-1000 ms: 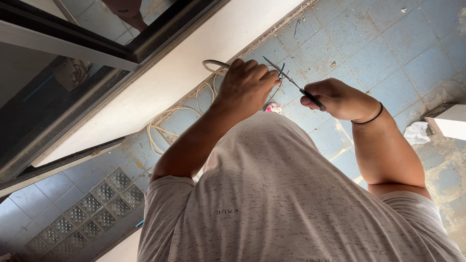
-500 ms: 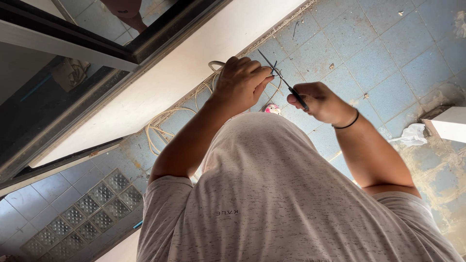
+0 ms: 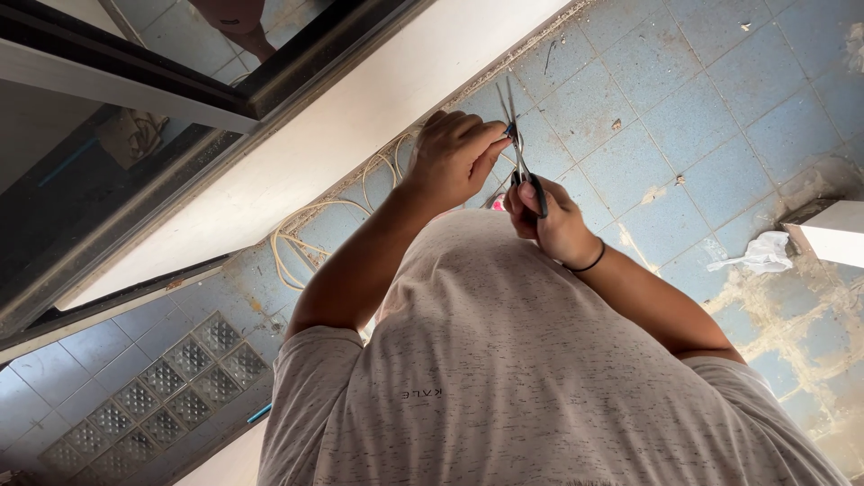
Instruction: Repairing a damaged electrical wire by stripping insulation with scissors and wrapping it with electrical tape.
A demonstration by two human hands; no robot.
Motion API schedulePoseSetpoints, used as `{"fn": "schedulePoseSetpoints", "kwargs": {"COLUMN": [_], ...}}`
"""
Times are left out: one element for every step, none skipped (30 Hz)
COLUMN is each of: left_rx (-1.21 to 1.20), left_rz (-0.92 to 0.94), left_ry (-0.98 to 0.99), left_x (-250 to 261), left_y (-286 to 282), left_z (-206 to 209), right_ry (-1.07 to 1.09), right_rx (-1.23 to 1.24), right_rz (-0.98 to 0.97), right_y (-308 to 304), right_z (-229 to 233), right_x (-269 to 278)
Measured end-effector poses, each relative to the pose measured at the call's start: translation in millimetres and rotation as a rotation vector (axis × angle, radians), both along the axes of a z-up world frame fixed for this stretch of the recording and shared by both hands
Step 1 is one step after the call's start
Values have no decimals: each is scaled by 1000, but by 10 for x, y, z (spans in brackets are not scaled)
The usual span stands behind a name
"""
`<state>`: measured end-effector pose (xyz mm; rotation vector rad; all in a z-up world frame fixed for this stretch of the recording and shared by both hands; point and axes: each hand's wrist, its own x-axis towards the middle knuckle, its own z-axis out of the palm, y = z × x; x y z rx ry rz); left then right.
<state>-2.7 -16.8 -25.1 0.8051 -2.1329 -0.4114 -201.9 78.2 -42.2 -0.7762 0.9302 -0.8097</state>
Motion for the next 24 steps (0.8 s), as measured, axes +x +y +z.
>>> {"fn": "schedulePoseSetpoints", "kwargs": {"left_rx": [-4, -5, 22, 48, 46, 152, 261, 263, 350, 437, 433, 419, 409, 410, 305, 199, 200, 201, 200, 199, 282, 366, 368, 403], "left_rz": [10, 9, 12, 15, 13, -25, -59, -57, -76, -96, -96, -106, -117, -118, -135, -152, -149, -166, -189, -192, -193, -194, -193, -195], "left_ry": [40, 40, 61, 82, 82, 146, 209, 209, 161, 112, 112, 94, 77, 78, 78, 77, 75, 64, 56, 55, 38, 22, 21, 48], "left_x": [-19, -23, -27, -31, -16, 0, 19, 24, 35, 46, 42, 36, 27, 27, 32, 39, 54, 67, 68, 67, 64, 61, 60, 60], "left_y": [1, 7, 14, 21, 10, 0, 8, 11, 8, 4, -15, -36, -38, -47, -54, -61, -66, -71, -91, -99, -103, -108, -104, -100], "left_z": [1, 28, 56, 84, 136, 188, 238, 258, 278, 300, 279, 258, 229, 242, 257, 272, 271, 272, 273, 237, 200, 161, 156, 150], "right_ry": [-13, -13, 4, 21, 21, 68, 114, 113, 162, 211, 211, 221, 232, 233, 196, 159, 156, 141, 129, 128, 101, 74, 73, -3], "right_rx": [-16, -17, -31, -45, -47, -109, -167, -165, -220, -275, -279, -240, -197, -195, -129, -63, -62, -38, -15, -16, 0, 15, 17, 35], "right_rz": [-39, -40, -53, -67, -68, -38, -4, -3, 30, 63, 62, 71, 80, 80, 74, 68, 71, 66, 56, 53, 58, 62, 63, 79], "right_y": [12, 1, -8, -17, -46, -75, -90, -85, -90, -96, -120, -146, -149, -155, -164, -172, -171, -171, -175, -175, -174, -173, -175, -177], "right_z": [28, 34, 40, 47, -15, -78, -142, -140, -141, -140, -92, -46, 1, 3, 4, 6, 27, 50, 76, 69, 61, 53, 45, 36], "right_x": [55, 63, 71, 80, 26, -26, -77, -85, -88, -91, -80, -70, -63, -73, -77, -81, -55, -30, -15, -14, -16, -17, -25, -32]}}
